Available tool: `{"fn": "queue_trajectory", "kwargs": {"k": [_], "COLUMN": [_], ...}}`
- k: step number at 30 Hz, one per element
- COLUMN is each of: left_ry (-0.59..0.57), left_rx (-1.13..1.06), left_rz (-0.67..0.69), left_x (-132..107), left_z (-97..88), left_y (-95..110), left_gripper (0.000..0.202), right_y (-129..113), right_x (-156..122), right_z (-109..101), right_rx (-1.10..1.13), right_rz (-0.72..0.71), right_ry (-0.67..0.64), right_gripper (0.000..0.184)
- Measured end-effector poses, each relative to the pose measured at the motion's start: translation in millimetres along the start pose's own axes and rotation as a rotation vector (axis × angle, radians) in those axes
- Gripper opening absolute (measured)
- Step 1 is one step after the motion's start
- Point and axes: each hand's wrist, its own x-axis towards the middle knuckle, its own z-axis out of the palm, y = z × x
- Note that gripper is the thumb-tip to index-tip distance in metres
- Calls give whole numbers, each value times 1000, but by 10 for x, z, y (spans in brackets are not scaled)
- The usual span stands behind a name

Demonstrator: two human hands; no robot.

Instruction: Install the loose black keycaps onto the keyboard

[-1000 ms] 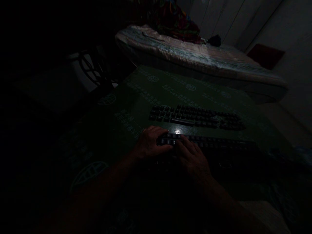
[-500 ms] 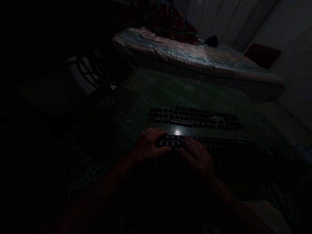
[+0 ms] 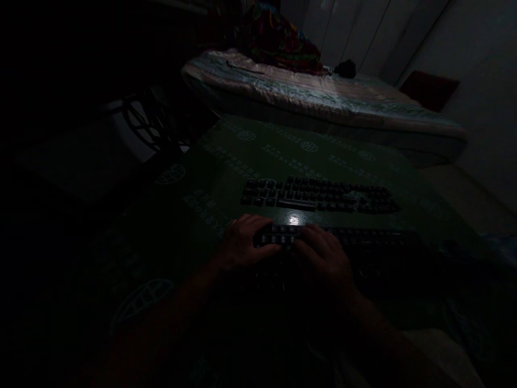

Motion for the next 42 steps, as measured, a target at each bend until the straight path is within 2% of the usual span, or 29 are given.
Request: {"fn": "queue_trajectory", "kwargs": {"k": [4, 9, 12, 15, 21, 27, 42], "left_ry": [-9, 5, 46, 65, 53, 9, 54], "left_rx": [10, 23, 36, 75, 168, 196, 214], "left_rz": [13, 39, 74, 105, 191, 190, 244], "left_x": [-3, -7, -8, -9, -1, 7, 1], "left_z": [-6, -1, 7, 10, -5, -3, 36], "left_y": [-8, -13, -8, 14, 116, 202, 174], "left_gripper": [42, 42, 40, 41, 42, 34, 33], "right_y": [176, 311, 314, 309, 305, 290, 264], "right_x": [12, 21, 20, 10, 19, 41, 53], "right_z": [-14, -2, 22, 46, 57, 58, 75], "right_rx": [-28, -30, -24, -32, -40, -65, -85], "right_rz": [86, 162, 178, 180, 193, 201, 228], "right_ry": [7, -114, -160, -153, -208, -230, -264], "right_gripper": [19, 16, 16, 16, 15, 15, 13]}}
